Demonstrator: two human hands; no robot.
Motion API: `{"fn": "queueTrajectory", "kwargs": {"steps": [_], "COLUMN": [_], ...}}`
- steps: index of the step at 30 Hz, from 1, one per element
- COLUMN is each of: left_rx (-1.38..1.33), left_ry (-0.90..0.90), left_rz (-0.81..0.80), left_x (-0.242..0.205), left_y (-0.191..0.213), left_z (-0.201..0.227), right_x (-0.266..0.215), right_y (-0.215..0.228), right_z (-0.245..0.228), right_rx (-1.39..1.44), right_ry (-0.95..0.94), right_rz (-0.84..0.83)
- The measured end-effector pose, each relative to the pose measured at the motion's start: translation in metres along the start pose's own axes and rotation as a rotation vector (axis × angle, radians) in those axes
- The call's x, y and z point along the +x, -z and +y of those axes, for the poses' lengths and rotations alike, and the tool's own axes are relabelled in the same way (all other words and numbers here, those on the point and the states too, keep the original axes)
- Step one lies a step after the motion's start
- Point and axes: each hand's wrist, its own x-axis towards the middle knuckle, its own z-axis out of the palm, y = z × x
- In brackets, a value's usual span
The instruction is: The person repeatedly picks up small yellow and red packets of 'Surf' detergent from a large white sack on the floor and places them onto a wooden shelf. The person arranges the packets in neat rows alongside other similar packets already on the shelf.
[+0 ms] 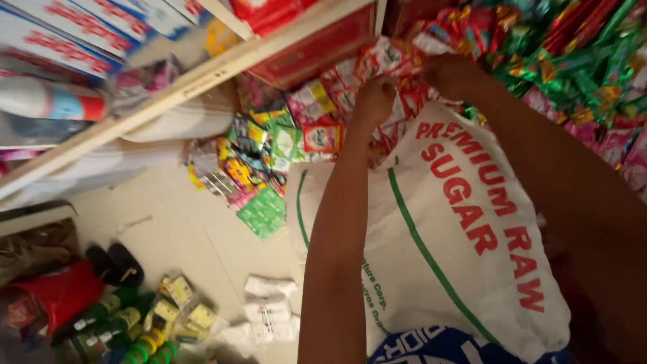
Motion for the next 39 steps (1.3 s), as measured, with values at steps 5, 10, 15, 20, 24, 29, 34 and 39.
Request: {"fn": "queueTrajectory", "kwargs": {"steps": [5,10,15,20,24,29,34,39], "left_rx": [0.192,0.209,0.158,0.081,0.083,0.016,-0.731,-1.257], "left_ry": [0.24,0.422,0.303,0.416,0.226,0.313,0.68,0.549], "left_rz": [-0.191,-0.272,-0.04,-0.215,-0.168,-0.048,-0.12,-0.245], "left_x": [-0.004,-0.015,-0.057,-0.084,-0.08,-0.072,-0.019,0.003], "left_y": [-0.044,-0.055,-0.098,-0.134,-0.142,-0.138,-0.062,-0.028], "left_z": [-0.062,-0.066,-0.114,-0.142,-0.148,-0.147,-0.041,0.002], "right_x": [-0.07,-0.059,-0.008,-0.018,-0.04,-0.04,-0.055,-0.053], "right_y": [-0.076,-0.057,-0.049,-0.106,-0.099,-0.01,0.011,0.029], "right_z": [0.027,0.016,0.021,0.03,0.022,-0.015,-0.03,-0.038], "right_rx": [-0.298,-0.46,-0.065,0.109,-0.08,0.912,2.075,1.968], "right_ry": [-0.214,-0.332,-0.562,-0.745,-0.548,-1.043,-1.035,-1.2], "right_rz": [-0.272,-0.154,0.236,0.044,0.003,-0.135,0.236,0.319]}}
